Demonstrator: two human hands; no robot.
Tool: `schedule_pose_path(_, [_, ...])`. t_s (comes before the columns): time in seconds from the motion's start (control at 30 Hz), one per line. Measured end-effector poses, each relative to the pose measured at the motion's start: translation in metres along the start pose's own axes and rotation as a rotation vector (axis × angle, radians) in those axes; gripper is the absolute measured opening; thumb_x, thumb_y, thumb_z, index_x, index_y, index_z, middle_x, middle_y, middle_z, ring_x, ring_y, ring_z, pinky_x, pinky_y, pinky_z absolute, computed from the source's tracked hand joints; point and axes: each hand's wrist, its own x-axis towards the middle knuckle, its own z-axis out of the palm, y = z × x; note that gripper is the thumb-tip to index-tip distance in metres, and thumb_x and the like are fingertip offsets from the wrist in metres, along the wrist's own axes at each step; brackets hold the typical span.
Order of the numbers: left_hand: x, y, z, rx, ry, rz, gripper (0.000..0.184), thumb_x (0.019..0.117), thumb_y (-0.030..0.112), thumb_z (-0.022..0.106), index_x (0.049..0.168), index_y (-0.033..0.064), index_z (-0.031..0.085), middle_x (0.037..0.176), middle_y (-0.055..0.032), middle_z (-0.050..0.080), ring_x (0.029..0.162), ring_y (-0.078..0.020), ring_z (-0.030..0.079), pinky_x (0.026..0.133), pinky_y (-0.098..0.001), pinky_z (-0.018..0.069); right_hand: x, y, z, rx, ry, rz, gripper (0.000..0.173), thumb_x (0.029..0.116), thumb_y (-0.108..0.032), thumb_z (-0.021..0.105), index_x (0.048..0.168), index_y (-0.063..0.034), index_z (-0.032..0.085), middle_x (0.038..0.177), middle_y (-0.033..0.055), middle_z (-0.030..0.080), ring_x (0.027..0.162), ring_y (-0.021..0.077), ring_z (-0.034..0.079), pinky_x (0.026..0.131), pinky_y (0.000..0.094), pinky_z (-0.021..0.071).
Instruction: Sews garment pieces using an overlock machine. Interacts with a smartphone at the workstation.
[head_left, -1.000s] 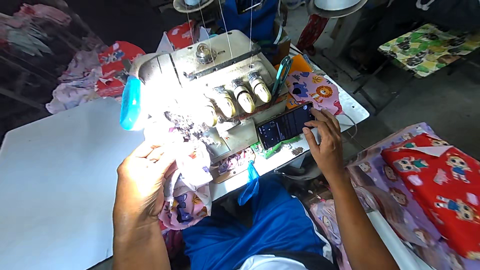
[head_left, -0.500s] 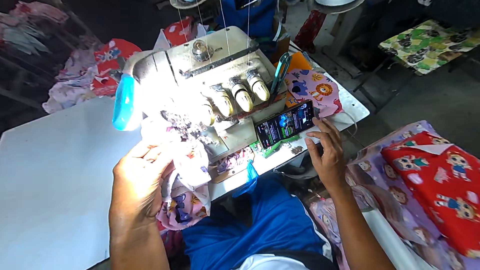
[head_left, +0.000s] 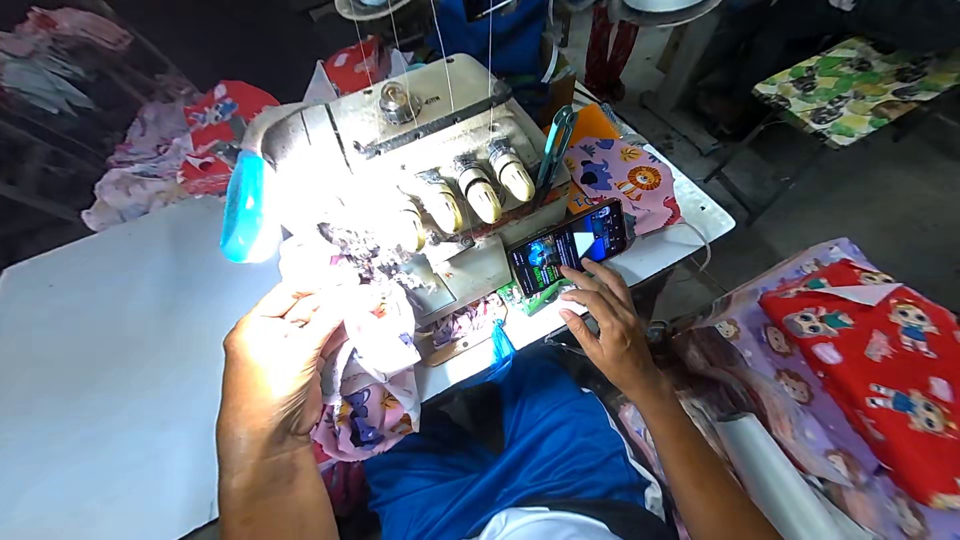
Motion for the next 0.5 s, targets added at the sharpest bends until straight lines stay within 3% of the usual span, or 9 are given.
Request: schedule_pose_path(0.5, [0.0,0.0,0.001,0.006,0.007,0.0,0.018,0.0964,-0.001,0.064,0.107,0.0132,0.067,0.091,0.0075,0.075,0.078,-0.0014,0.072,0.069,-0.019,0.0604,-0.001,0.01,-0.011,-0.096,0.087,0.122,0.028,0.1048,-0.025,0.057,0.113,-0.004,0.073,0.141,0.0129,0.062,0.142,0.0327,0.048,0.118,0.0469,0.037])
